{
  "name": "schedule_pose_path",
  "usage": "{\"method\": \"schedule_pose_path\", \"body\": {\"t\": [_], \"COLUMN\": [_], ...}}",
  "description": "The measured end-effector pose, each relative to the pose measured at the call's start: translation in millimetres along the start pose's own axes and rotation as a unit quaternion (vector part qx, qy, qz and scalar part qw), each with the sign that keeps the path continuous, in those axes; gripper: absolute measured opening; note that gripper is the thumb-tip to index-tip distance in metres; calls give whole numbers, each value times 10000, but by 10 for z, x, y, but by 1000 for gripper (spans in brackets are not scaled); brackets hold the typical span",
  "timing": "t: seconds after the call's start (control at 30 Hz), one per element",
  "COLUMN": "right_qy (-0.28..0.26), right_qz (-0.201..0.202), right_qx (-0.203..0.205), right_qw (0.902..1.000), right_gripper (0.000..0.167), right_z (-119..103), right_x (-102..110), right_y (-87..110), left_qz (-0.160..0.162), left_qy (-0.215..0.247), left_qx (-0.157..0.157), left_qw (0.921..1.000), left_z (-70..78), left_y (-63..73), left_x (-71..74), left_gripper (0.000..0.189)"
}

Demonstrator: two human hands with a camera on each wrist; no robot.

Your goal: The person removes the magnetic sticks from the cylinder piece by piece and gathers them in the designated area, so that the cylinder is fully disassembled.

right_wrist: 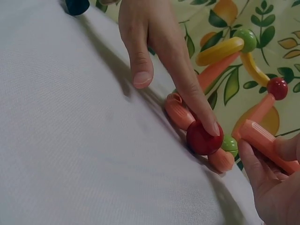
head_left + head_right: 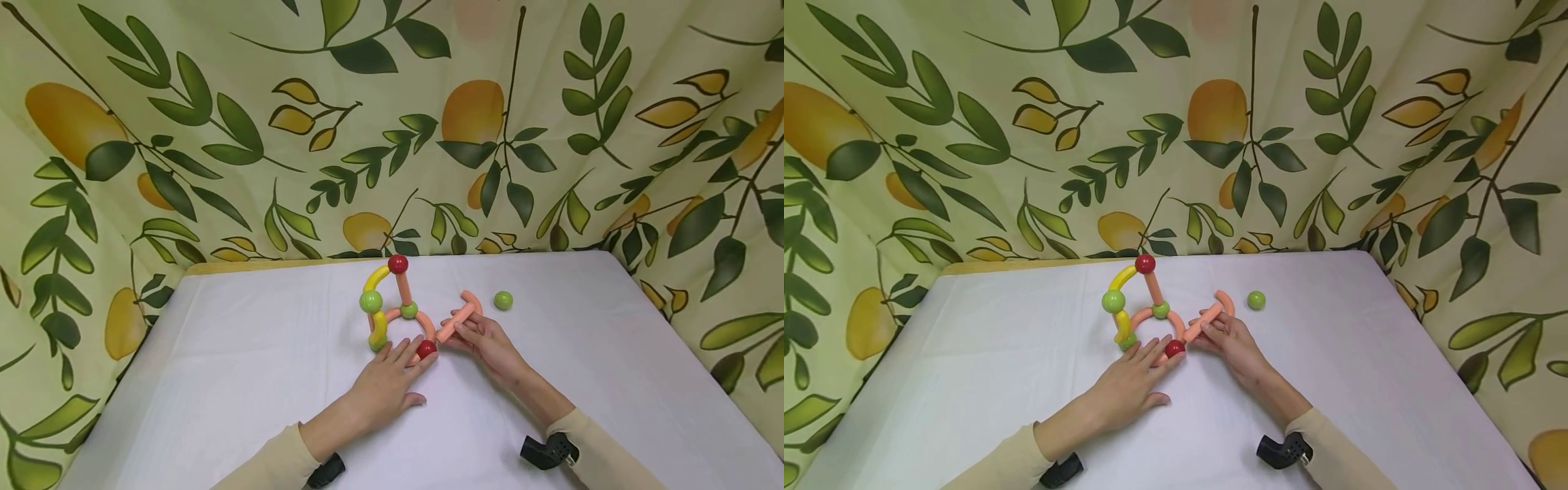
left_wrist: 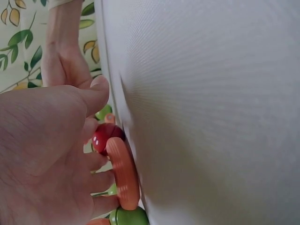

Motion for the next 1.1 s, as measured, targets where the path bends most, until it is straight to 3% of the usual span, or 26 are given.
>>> {"method": "schedule_pose_path", "body": {"t": [0.37,0.57,0.87,1.1], "right_qy": [300,805,1255,2027], "right_qz": [88,582,1393,2028], "right_qx": [83,140,-57,-325], "right_qw": [9995,9950,9822,9575], "right_gripper": [67,61,60,69], "right_z": [-41,-53,-196,-344], "right_x": [45,200,672,1133], "right_y": [37,98,276,352], "left_qz": [-75,-150,-137,-88], "left_qy": [30,39,-63,-63], "left_qx": [76,121,74,11], "left_qw": [9999,9998,9999,9999], "left_z": [-10,-5,3,5], "left_y": [7,6,6,18], "left_x": [-11,2,13,-10], "left_gripper": [69,70,73,74]}}
Point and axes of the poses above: each hand's wrist, its own y-axis away from the middle knuckle, its own x-axis out of the back of the hand, z = x × y, the point moved 6 cm from there along -y, towards the middle knuckle, and after that the axes turned 13 degrees about -x, right-handed, at the moved point
